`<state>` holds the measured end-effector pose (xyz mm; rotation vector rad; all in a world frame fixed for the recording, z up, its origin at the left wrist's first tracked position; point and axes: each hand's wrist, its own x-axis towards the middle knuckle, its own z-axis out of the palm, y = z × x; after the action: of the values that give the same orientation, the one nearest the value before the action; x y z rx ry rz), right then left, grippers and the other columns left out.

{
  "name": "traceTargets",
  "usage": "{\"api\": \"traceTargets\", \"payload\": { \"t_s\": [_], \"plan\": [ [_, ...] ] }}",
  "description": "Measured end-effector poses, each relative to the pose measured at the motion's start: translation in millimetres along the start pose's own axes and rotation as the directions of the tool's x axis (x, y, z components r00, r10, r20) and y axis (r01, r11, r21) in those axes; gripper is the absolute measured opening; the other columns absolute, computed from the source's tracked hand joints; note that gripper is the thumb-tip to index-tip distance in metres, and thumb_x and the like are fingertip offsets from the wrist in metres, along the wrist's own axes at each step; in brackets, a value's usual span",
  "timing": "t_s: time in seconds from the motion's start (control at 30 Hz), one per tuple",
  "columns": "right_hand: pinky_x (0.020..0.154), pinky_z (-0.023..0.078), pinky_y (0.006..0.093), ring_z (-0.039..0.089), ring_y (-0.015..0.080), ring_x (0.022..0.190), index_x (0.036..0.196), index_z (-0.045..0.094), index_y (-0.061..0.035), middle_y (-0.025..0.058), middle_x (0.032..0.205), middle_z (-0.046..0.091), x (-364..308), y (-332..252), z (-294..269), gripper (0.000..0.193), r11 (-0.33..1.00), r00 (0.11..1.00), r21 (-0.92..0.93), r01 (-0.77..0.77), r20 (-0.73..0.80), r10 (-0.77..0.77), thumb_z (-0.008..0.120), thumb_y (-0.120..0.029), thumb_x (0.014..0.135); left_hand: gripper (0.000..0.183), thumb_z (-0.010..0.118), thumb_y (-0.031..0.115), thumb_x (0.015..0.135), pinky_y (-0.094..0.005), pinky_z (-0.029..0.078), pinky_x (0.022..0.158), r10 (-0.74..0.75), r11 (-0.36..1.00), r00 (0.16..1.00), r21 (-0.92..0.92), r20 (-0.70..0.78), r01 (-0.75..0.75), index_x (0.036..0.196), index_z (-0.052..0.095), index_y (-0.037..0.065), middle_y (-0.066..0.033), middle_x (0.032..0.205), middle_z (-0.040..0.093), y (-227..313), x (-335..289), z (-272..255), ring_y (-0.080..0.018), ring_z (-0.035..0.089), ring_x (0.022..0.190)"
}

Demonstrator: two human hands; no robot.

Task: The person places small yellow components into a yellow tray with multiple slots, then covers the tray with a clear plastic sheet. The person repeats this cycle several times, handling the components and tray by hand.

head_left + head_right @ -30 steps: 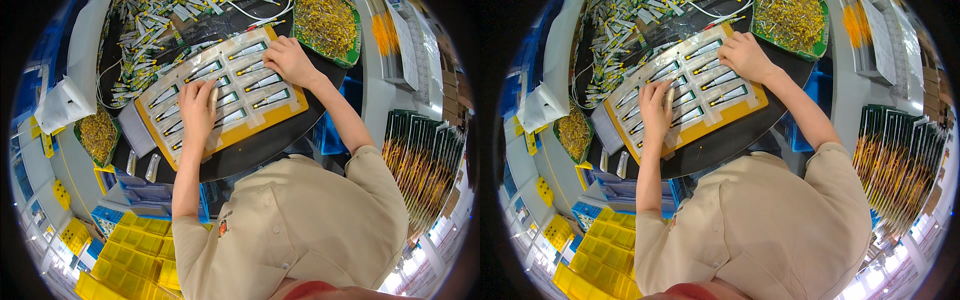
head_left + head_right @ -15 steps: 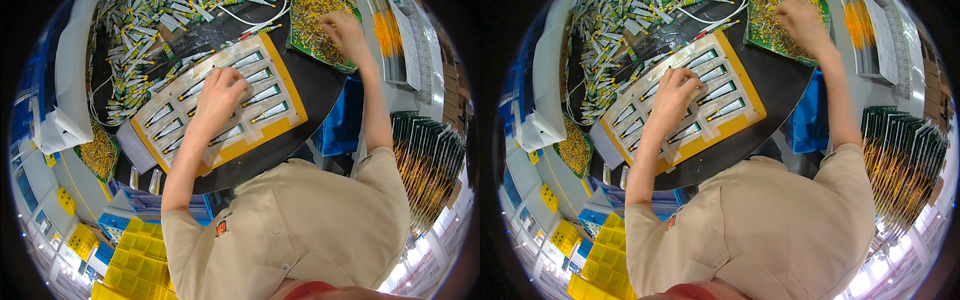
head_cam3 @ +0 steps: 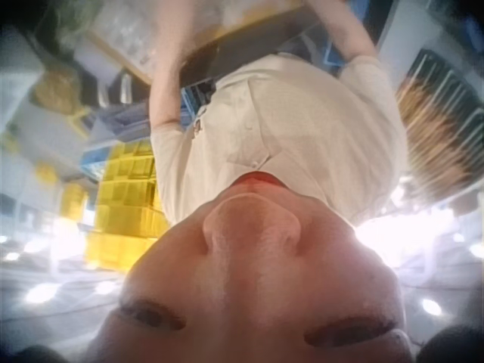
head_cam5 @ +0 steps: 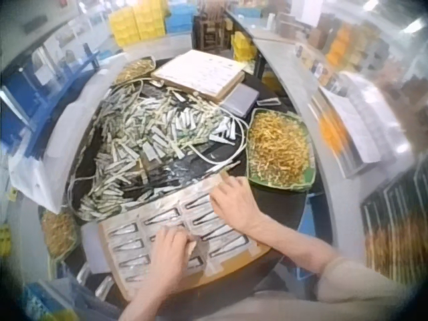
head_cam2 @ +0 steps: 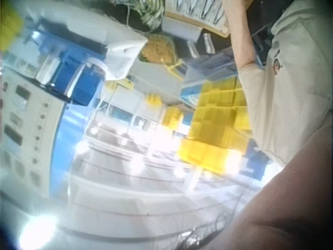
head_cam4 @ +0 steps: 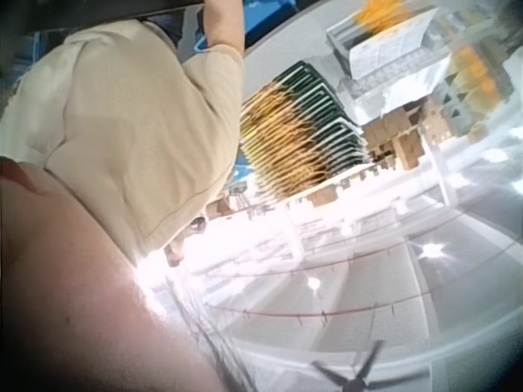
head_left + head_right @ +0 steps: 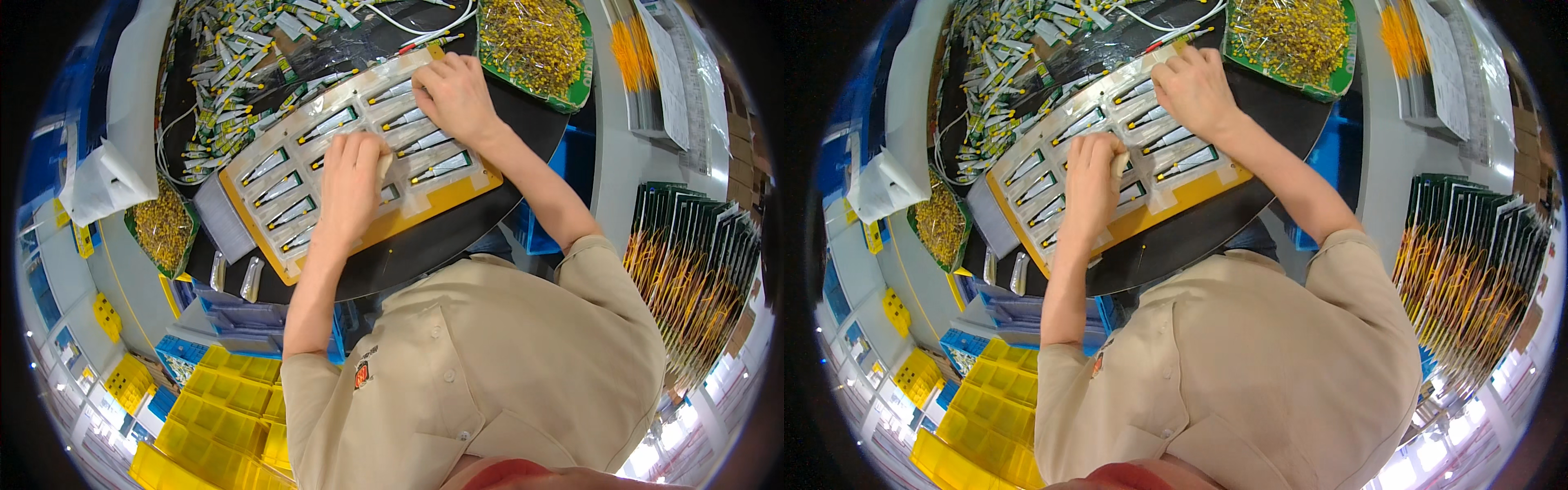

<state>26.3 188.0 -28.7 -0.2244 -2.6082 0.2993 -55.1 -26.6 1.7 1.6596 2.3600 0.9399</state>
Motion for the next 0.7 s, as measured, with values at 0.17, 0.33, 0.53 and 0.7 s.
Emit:
{"api": "traceTargets", "payload": {
  "t_s": [0.17, 0.33, 0.53, 0.7],
  "plan": [
    [0.089, 0.047, 0.04, 0.059, 0.0249, 0.097, 0.087, 0.062, -0.009, 0.0048, 0.088, 0.062, 1.7, 6.6, 4.2, 0.011, 0.969, 0.971, 0.082, 0.235, 0.016, -0.237, 0.068, -0.012, 0.078, 0.024, 0.069, -0.006, 0.08, -0.0422, 0.047, 0.082, -0.14, 0.984, 0.981, -0.131, -0.138, 0.122, 0.099, 0.059, 0.005, -0.012, 0.096, 0.061, 14.4, -30.6, 15.8, -0.0336, 0.055, 0.09],
    [0.09, 0.049, 0.0339, 0.058, 0.0231, 0.104, 0.093, 0.062, -0.0075, 0.0044, 0.094, 0.059, 21.0, 43.5, 7.4, 0.014, 0.812, 0.799, 0.131, 0.569, 0.144, -0.584, 0.063, -0.012, 0.08, 0.056, 0.06, -0.004, 0.076, -0.0399, 0.046, 0.081, 0.016, 1.0, 0.999, 0.014, -0.047, -0.015, 0.131, 0.063, 0.007, -0.0101, 0.093, 0.056, 47.4, -35.3, 46.0, -0.0298, 0.053, 0.09],
    [0.09, 0.049, 0.0358, 0.058, 0.0237, 0.101, 0.094, 0.064, -0.0083, 0.0049, 0.095, 0.062, 34.2, 33.4, -15.6, 0.013, 0.782, 0.78, 0.116, 0.613, 0.071, -0.622, 0.067, -0.01, 0.082, 0.054, 0.06, 0.005, 0.081, -0.0375, 0.04, 0.081, 0.084, 0.948, 0.995, 0.303, 0.053, -0.096, 0.134, 0.06, 0.009, -0.0061, 0.094, 0.053, 65.4, -40.6, 63.7, -0.0246, 0.051, 0.095],
    [0.085, 0.047, 0.0378, 0.058, 0.0264, 0.096, 0.093, 0.066, -0.0067, 0.0051, 0.094, 0.064, -26.3, 23.4, -43.1, 0.015, 0.898, 0.912, 0.237, 0.369, 0.091, -0.399, 0.074, -0.005, 0.079, 0.056, 0.06, 0.005, 0.08, -0.0386, 0.039, 0.081, 0.071, 0.954, 0.994, 0.286, 0.083, -0.092, 0.136, 0.058, 0.005, -0.007, 0.095, 0.054, 69.6, -51.5, 54.7, -0.0252, 0.051, 0.095]
  ]
}}
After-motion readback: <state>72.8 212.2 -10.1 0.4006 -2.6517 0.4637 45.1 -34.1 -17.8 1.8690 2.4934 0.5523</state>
